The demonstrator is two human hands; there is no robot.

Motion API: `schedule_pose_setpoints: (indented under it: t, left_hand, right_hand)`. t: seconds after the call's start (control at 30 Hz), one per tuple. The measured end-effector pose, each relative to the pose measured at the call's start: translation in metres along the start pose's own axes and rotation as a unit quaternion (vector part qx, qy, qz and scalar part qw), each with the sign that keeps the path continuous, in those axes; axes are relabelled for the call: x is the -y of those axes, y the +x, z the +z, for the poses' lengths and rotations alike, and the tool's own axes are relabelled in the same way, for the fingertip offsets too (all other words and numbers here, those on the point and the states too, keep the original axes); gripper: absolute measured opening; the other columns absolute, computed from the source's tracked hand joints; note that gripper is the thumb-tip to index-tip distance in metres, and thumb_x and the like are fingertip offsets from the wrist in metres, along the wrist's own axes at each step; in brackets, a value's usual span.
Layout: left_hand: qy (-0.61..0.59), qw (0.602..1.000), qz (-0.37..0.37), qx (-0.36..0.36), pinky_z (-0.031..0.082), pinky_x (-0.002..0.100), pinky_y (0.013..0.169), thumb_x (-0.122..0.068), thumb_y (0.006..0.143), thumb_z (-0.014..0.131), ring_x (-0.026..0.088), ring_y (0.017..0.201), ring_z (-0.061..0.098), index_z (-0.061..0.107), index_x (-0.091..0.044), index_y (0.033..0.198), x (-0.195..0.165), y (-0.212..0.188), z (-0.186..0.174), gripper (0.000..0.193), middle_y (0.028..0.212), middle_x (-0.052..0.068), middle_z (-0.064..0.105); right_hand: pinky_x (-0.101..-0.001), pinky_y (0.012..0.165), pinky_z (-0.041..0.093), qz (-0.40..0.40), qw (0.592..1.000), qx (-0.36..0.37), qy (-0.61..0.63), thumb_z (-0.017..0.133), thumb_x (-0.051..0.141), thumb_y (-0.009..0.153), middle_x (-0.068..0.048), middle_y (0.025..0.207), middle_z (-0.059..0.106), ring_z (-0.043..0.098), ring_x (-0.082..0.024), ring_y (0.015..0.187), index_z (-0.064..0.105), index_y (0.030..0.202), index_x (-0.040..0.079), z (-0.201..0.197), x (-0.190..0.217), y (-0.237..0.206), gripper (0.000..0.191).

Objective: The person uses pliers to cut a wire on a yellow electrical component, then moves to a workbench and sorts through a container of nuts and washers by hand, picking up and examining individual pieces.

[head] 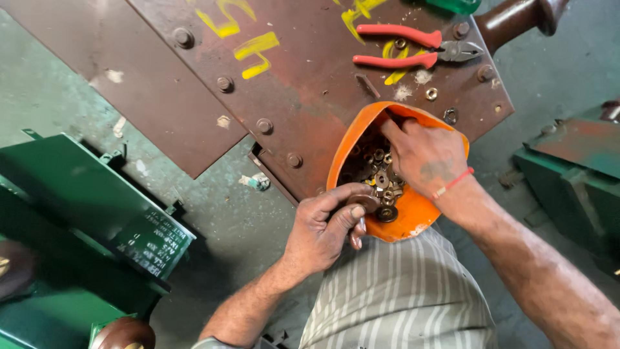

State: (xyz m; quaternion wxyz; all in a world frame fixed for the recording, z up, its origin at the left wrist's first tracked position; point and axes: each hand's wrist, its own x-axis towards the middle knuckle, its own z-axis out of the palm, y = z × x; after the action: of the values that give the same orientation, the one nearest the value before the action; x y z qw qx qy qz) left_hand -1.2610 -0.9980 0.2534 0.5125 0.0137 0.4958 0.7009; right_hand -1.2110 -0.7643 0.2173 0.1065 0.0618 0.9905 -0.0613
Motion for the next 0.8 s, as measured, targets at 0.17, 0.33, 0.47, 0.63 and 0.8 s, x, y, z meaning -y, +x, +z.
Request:
schedule_pose_setpoints:
  t: [0.17, 0.33, 0.47, 0.63, 0.8]
  left_hand:
    - [0.004, 0.999, -0.014, 0.039, 0.061, 0.024, 0.063, -0.005, 0.107, 0.060, 0.008, 0.075, 0.063, 0.064, 0.005, 0.134, 0.000, 0.001, -0.004, 0.029, 0.099, 0.009, 0.072]
    - [0.019, 0.998, -0.007, 0.053, 0.063, 0.025, 0.062, -0.007, 0.106, 0.060, 0.008, 0.076, 0.066, 0.063, 0.004, 0.134, -0.004, 0.003, -0.006, 0.030, 0.102, 0.010, 0.075]
    - [0.019, 0.998, -0.009, 0.060, 0.064, 0.025, 0.062, -0.008, 0.106, 0.060, 0.008, 0.076, 0.067, 0.063, 0.003, 0.135, -0.006, 0.004, -0.006, 0.030, 0.101, 0.010, 0.075]
    - [0.016, 0.997, -0.037, 0.062, 0.064, 0.026, 0.063, -0.008, 0.107, 0.060, 0.009, 0.076, 0.067, 0.063, 0.004, 0.136, -0.006, 0.003, -0.006, 0.031, 0.097, 0.011, 0.074]
    - [0.020, 0.997, -0.045, 0.055, 0.065, 0.027, 0.063, -0.009, 0.107, 0.059, 0.010, 0.075, 0.068, 0.061, 0.004, 0.137, -0.003, 0.004, -0.007, 0.033, 0.095, 0.012, 0.073]
  right_hand:
    - [-0.0423, 0.055, 0.054, 0.008, 0.997, 0.033, -0.068, 0.067, 0.019, 0.089, -0.008, 0.078, 0.063, 0.068, -0.028, 0.065, 0.067, 0.106, 0.013, 0.009, 0.001, 0.010, 0.018]
    - [-0.0409, 0.055, 0.052, 0.002, 0.999, -0.020, 0.047, 0.069, 0.014, 0.091, -0.009, 0.082, 0.063, 0.067, -0.026, 0.065, 0.068, 0.124, 0.005, -0.012, 0.014, -0.024, 0.035]
    - [-0.0402, 0.056, 0.053, 0.030, 0.997, 0.021, 0.068, 0.071, 0.016, 0.090, -0.005, 0.079, 0.063, 0.068, -0.024, 0.068, 0.069, 0.109, 0.013, -0.026, 0.022, -0.039, 0.019]
    - [-0.0391, 0.057, 0.054, 0.062, 0.995, -0.039, 0.063, 0.071, 0.015, 0.096, -0.006, 0.084, 0.066, 0.067, -0.025, 0.067, 0.070, 0.122, 0.010, -0.028, 0.020, -0.025, 0.027]
    - [-0.0387, 0.059, 0.054, 0.088, 0.987, -0.056, 0.125, 0.072, 0.013, 0.096, -0.009, 0.082, 0.067, 0.066, -0.026, 0.066, 0.073, 0.117, 0.008, -0.041, 0.016, -0.027, 0.022]
